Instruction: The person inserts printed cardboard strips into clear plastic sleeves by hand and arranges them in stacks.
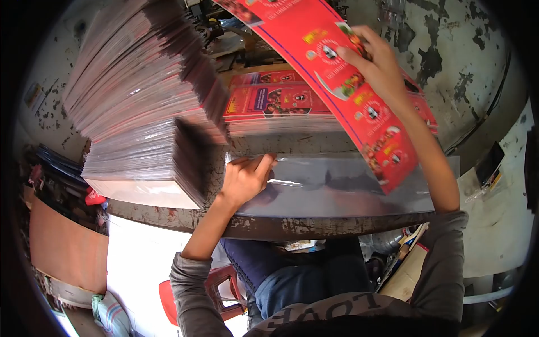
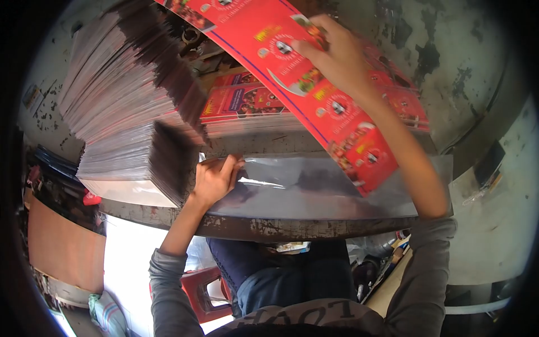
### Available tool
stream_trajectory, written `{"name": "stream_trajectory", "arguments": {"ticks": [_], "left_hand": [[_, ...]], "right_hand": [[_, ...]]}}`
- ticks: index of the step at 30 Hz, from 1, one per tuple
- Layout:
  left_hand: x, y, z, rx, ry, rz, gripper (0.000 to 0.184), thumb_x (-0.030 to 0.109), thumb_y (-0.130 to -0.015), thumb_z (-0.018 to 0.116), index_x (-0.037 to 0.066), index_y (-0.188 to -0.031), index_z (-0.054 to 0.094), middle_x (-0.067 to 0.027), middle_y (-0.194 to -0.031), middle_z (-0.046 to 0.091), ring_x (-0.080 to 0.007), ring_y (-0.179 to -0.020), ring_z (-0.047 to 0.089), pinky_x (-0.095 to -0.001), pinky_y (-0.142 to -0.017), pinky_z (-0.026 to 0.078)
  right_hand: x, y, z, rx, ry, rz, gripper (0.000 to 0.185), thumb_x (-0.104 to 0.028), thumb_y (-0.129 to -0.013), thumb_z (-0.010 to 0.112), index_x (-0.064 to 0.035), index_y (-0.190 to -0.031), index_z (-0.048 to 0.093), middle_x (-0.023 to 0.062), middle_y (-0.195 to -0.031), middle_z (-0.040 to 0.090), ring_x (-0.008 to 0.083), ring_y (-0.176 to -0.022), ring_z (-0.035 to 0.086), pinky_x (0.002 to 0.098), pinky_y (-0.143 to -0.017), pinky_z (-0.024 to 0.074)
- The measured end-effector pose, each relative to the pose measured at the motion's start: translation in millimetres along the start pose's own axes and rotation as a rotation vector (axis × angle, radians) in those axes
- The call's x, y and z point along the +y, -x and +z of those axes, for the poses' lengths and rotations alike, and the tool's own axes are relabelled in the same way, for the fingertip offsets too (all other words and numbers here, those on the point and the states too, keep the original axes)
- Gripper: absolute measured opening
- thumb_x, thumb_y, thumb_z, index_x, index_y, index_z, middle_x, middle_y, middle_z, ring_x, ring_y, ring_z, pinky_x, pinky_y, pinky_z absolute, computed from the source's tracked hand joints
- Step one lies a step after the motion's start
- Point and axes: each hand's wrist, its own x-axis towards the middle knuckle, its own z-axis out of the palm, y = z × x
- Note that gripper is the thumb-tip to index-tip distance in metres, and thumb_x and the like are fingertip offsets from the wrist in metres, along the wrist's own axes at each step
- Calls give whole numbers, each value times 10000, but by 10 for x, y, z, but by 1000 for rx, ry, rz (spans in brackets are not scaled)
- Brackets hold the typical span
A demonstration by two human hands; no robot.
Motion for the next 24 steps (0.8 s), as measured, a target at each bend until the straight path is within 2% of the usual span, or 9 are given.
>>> {"name": "stream_trajectory", "arguments": {"ticks": [2,6,11,14,15,18,19,22,24], "left_hand": [[18,-7,-2,9,-12,-13,166,137,-753,642,112,-898,566,-24,-593,559,-197,-460,554,-305,-450,451],[36,-17,-8,34,-93,10,132,130,-770,626,118,-891,575,-4,-587,533,-163,-452,537,-285,-436,429],[-54,-36,-146,-17,-233,165,144,190,-777,640,123,-888,578,23,-611,520,-120,-458,517,-243,-425,394],[-145,-9,-364,-193,-105,32,286,350,-732,704,113,-851,597,36,-618,546,-135,-608,570,-360,-740,423],[-183,78,-416,-305,18,-90,291,336,-734,711,99,-847,586,-12,-741,557,-168,-754,573,-409,-844,363],[-163,236,-469,-301,112,-254,295,290,-725,728,78,-857,570,-74,-931,529,-213,-832,551,-411,-840,369],[-169,260,-481,-316,106,-250,238,175,-750,714,53,-875,553,-106,-1068,471,-271,-869,530,-409,-808,403],[-113,247,-377,-118,335,-510,134,86,-789,656,51,-877,561,-111,-1028,482,-279,-899,526,-401,-765,432],[-130,174,-330,-31,266,-476,87,40,-847,586,26,-887,509,-126,-916,532,-235,-764,578,-353,-632,479]], "right_hand": [[43,167,-184,-52,-131,-11,291,-184,-802,673,-32,-1027,567,42,-782,617,87,-632,563,272,-614,460],[68,498,-632,-343,259,-12,291,-171,-789,680,-44,-1026,569,12,-683,502,70,-549,442,265,-495,372],[209,910,-778,-497,391,-2,256,-163,-748,685,-57,-955,580,74,-574,439,186,-501,404,315,-500,331],[330,1004,-810,-520,413,-24,218,-161,-748,678,-51,-899,566,77,-549,442,222,-514,402,320,-521,341],[387,1026,-813,-522,403,-21,218,-161,-748,678,-51,-899,566,77,-549,442,222,-514,402,320,-521,341],[516,1065,-761,-552,350,52,214,-156,-748,680,-46,-877,548,74,-572,463,206,-521,424,316,-525,346],[513,1055,-746,-562,310,93,211,-150,-750,678,-43,-873,546,76,-588,470,197,-524,424,315,-525,346],[479,986,-701,-588,253,137,209,-145,-756,676,-38,-875,541,81,-617,482,185,-532,426,318,-530,349],[465,927,-682,-600,247,138,210,-145,-760,674,-37,-880,540,84,-631,487,183,-537,428,320,-535,351]]}}
